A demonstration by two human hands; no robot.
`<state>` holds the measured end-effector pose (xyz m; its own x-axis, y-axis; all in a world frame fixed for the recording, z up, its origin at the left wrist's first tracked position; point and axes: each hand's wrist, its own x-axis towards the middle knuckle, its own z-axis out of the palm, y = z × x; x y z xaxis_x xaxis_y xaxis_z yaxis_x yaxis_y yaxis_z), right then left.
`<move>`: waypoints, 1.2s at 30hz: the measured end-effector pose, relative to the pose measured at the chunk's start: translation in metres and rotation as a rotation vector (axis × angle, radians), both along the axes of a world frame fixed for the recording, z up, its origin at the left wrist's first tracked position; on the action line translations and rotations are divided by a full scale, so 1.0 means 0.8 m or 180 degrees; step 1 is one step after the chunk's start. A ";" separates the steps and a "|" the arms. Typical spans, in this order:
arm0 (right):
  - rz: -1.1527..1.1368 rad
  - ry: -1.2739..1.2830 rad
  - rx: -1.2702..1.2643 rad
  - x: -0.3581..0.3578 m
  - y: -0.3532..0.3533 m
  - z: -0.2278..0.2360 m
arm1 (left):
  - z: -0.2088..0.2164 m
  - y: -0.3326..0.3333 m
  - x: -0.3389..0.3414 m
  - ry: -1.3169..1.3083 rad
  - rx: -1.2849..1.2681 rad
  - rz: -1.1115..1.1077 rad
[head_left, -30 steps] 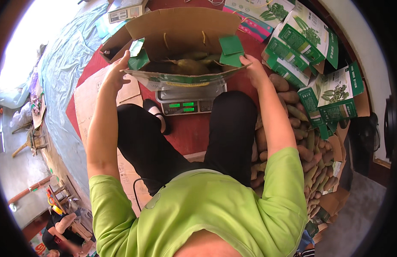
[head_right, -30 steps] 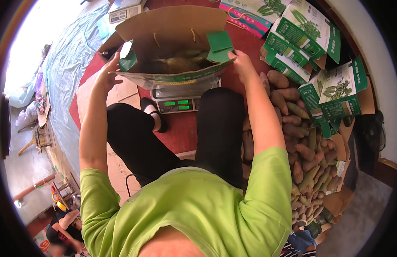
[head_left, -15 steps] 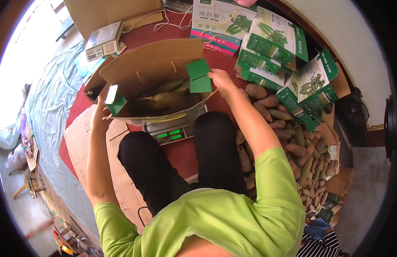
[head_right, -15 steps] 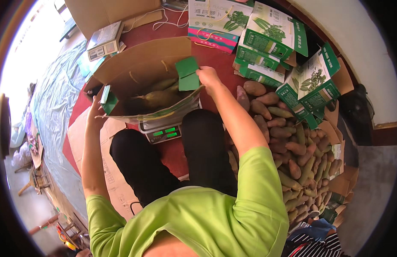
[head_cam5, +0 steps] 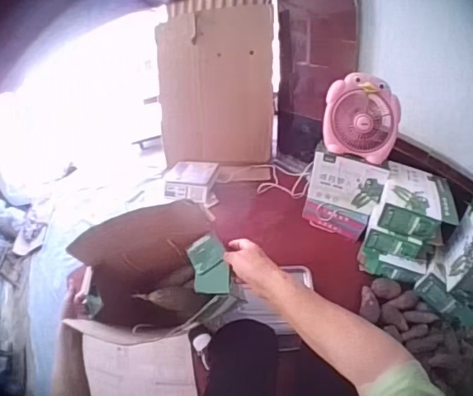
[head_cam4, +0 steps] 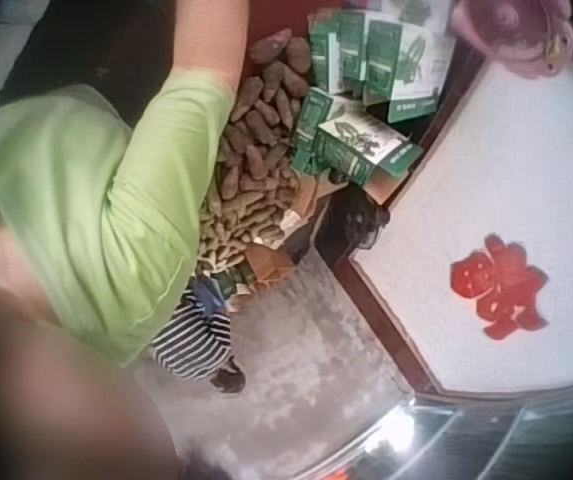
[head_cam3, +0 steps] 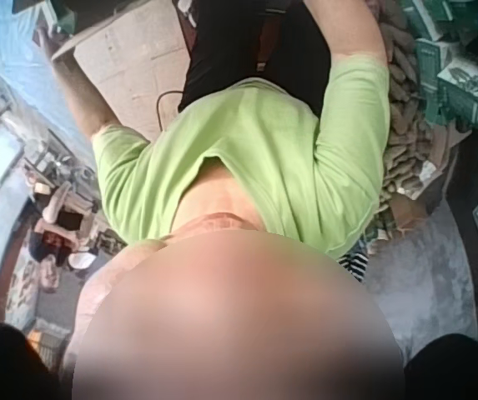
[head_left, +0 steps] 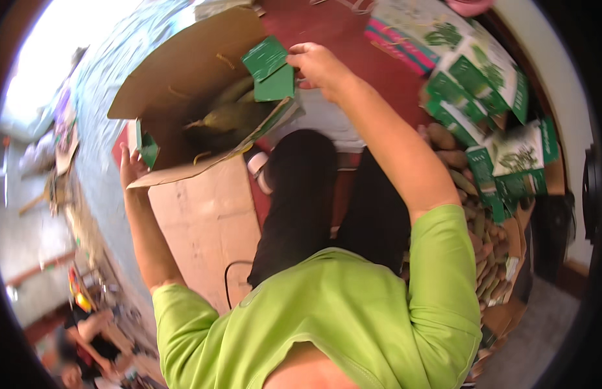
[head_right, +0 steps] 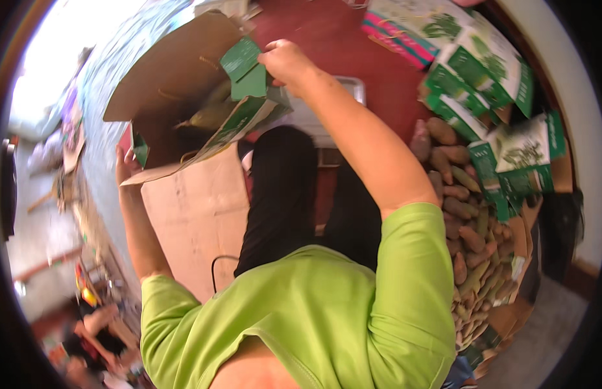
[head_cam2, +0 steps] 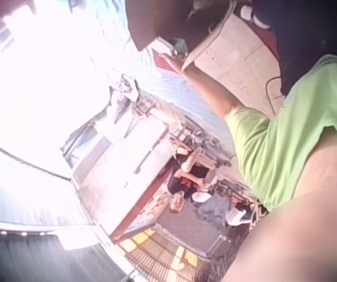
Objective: Sort produce and pack them into cardboard boxes while using an electronic scale.
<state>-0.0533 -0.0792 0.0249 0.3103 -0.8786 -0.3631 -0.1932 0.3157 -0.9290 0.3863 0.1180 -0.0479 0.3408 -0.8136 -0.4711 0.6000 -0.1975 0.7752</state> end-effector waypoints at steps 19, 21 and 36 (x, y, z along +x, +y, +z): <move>0.2969 0.1189 0.1248 0.226 0.320 -0.221 | -0.109 0.507 0.107 -0.0018 0.2115 0.1468; 0.3548 0.0608 0.1376 0.240 0.313 -0.204 | -0.115 0.552 0.099 -0.0039 0.2451 0.1510; 0.1388 -0.0530 -0.1053 0.104 0.119 -0.068 | 0.016 0.291 0.134 -0.3389 0.1012 0.1742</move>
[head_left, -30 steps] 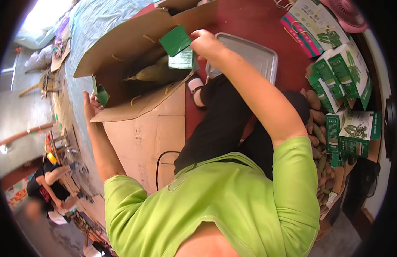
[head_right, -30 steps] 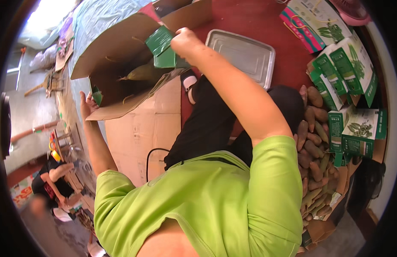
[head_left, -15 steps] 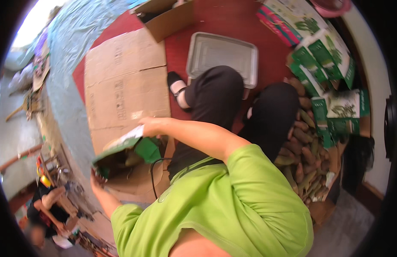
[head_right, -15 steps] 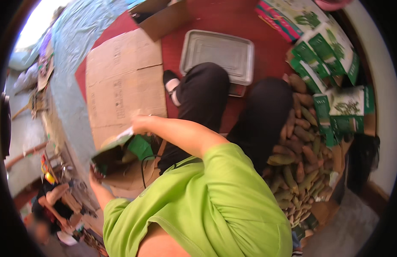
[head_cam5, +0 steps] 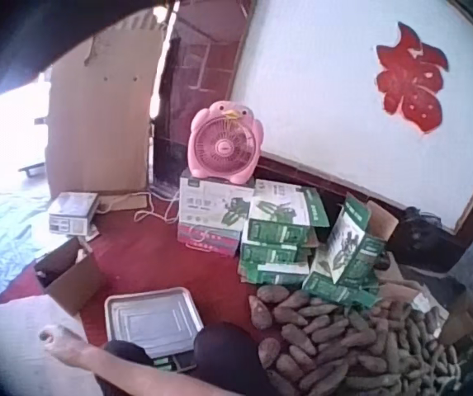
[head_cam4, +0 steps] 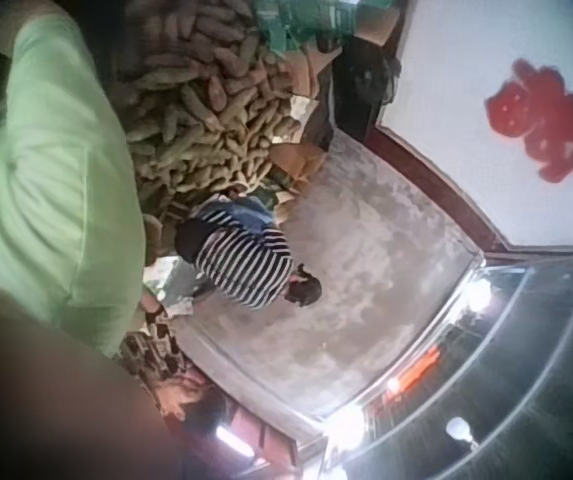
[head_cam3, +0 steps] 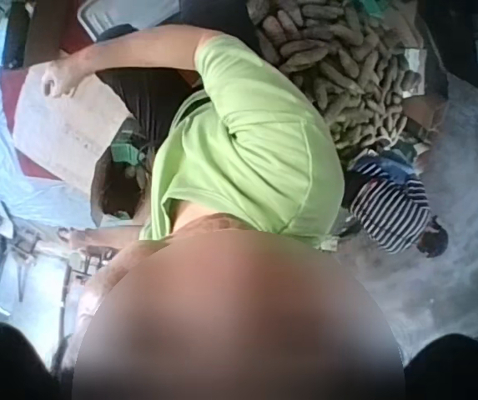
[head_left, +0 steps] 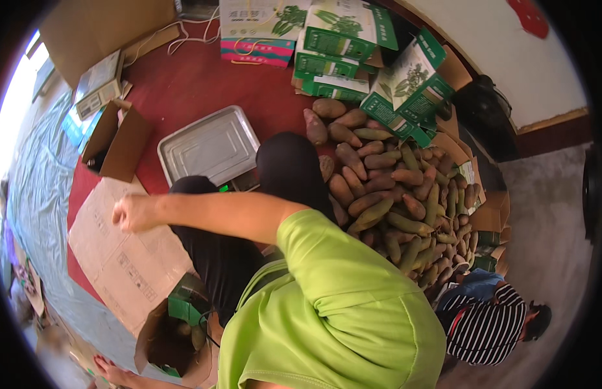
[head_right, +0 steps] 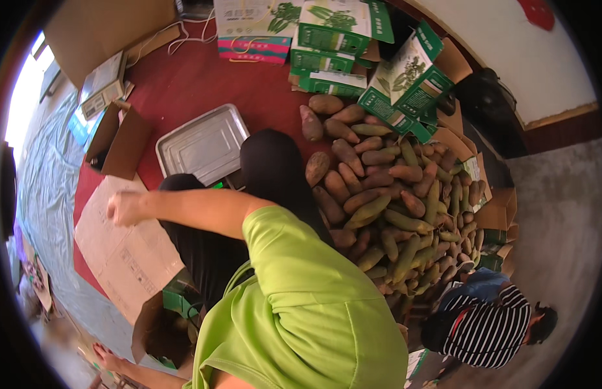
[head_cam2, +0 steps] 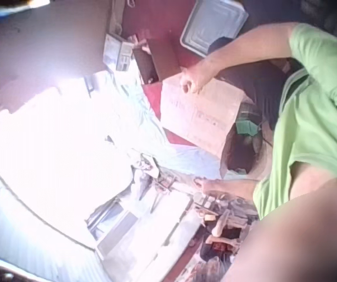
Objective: Sort produce and pack them into cardboard boxes while using an electronic scale.
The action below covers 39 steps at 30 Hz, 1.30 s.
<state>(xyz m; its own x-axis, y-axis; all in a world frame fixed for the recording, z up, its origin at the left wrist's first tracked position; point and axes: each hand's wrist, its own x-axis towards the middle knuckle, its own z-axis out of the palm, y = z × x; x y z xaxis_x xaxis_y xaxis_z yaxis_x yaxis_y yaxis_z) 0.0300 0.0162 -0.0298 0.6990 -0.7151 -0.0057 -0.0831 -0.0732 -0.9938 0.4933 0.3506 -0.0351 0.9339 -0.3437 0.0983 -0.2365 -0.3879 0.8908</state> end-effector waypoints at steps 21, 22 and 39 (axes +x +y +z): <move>-0.4579 0.2091 -0.0593 -0.766 -0.023 -0.107 | 0.010 -0.452 -0.669 -0.0534 0.0541 -0.5770; -0.4797 0.2371 -0.0971 -0.793 -0.018 -0.108 | 0.002 -0.451 -0.663 -0.1441 0.1071 -0.5704; -0.6187 0.1736 -0.0428 -0.993 -0.066 0.043 | 0.009 -0.446 -0.641 -0.1616 0.2805 -0.5212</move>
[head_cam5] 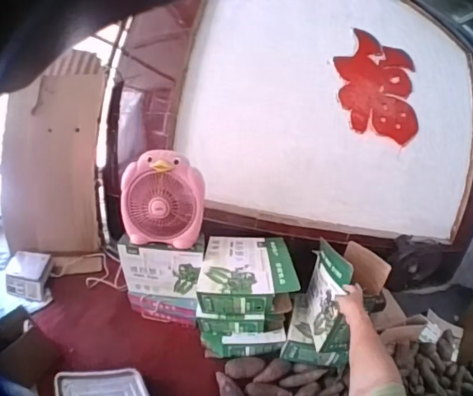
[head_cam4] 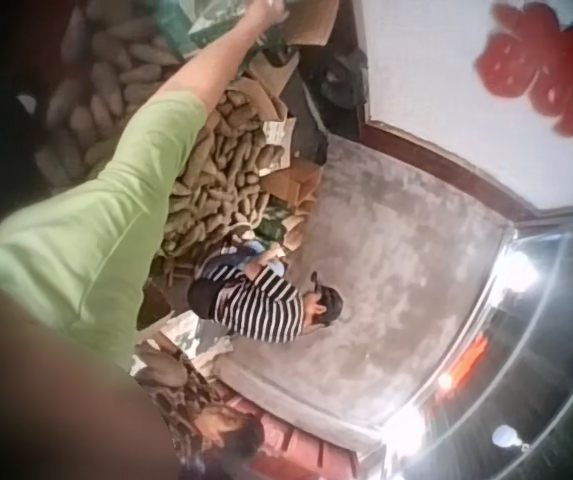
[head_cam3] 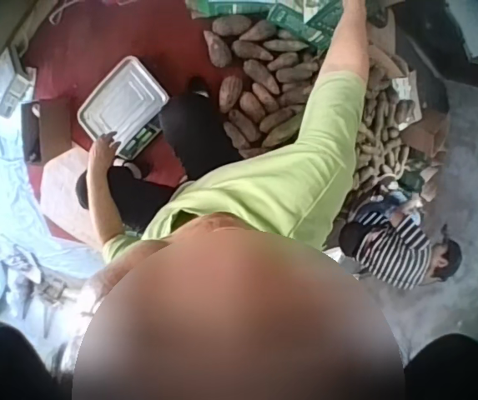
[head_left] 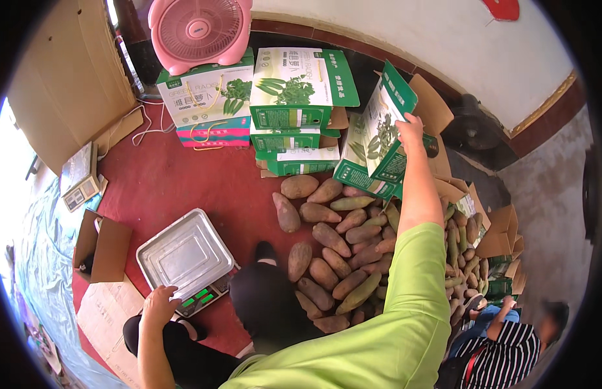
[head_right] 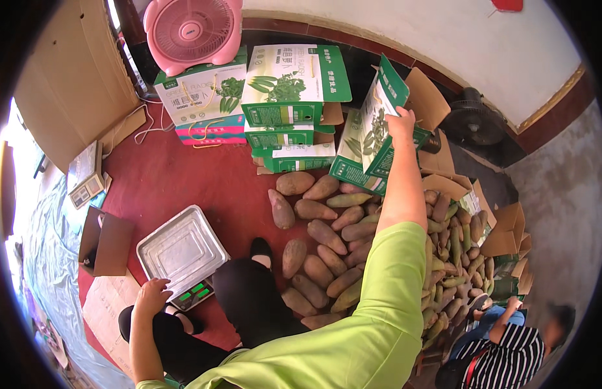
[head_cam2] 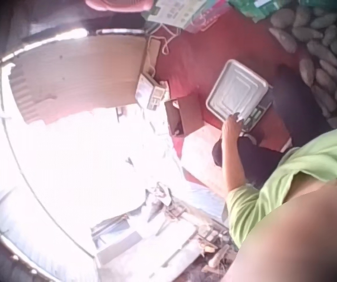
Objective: Sort produce and pack them into cardboard boxes while using an electronic scale.
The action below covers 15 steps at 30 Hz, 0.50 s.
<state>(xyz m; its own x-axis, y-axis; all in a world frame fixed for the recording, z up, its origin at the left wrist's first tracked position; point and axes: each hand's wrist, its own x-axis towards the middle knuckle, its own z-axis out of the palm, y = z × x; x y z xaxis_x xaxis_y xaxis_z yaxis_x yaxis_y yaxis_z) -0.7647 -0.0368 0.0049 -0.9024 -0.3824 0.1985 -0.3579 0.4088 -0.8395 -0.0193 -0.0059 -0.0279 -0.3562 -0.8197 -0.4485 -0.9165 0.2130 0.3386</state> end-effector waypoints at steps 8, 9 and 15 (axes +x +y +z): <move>0.0366 -0.1077 0.0126 0.033 -0.002 0.013 | -0.004 -0.004 -0.008 0.0007 0.0060 -0.0051; 0.0302 -0.1000 -0.0012 0.038 0.001 0.014 | -0.002 -0.004 -0.008 0.0027 0.0044 -0.0078; -0.0093 -0.0766 -0.1239 0.076 0.061 0.006 | 0.009 0.004 -0.003 0.0042 -0.0070 -0.0089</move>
<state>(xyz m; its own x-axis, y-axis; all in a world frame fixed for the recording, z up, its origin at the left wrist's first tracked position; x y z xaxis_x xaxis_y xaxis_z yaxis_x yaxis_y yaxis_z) -0.7036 0.0121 0.0100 -0.9497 -0.2946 0.1058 -0.1269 0.0533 -0.9905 -0.0214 -0.0027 -0.0206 -0.3849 -0.8189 -0.4257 -0.9056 0.2460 0.3456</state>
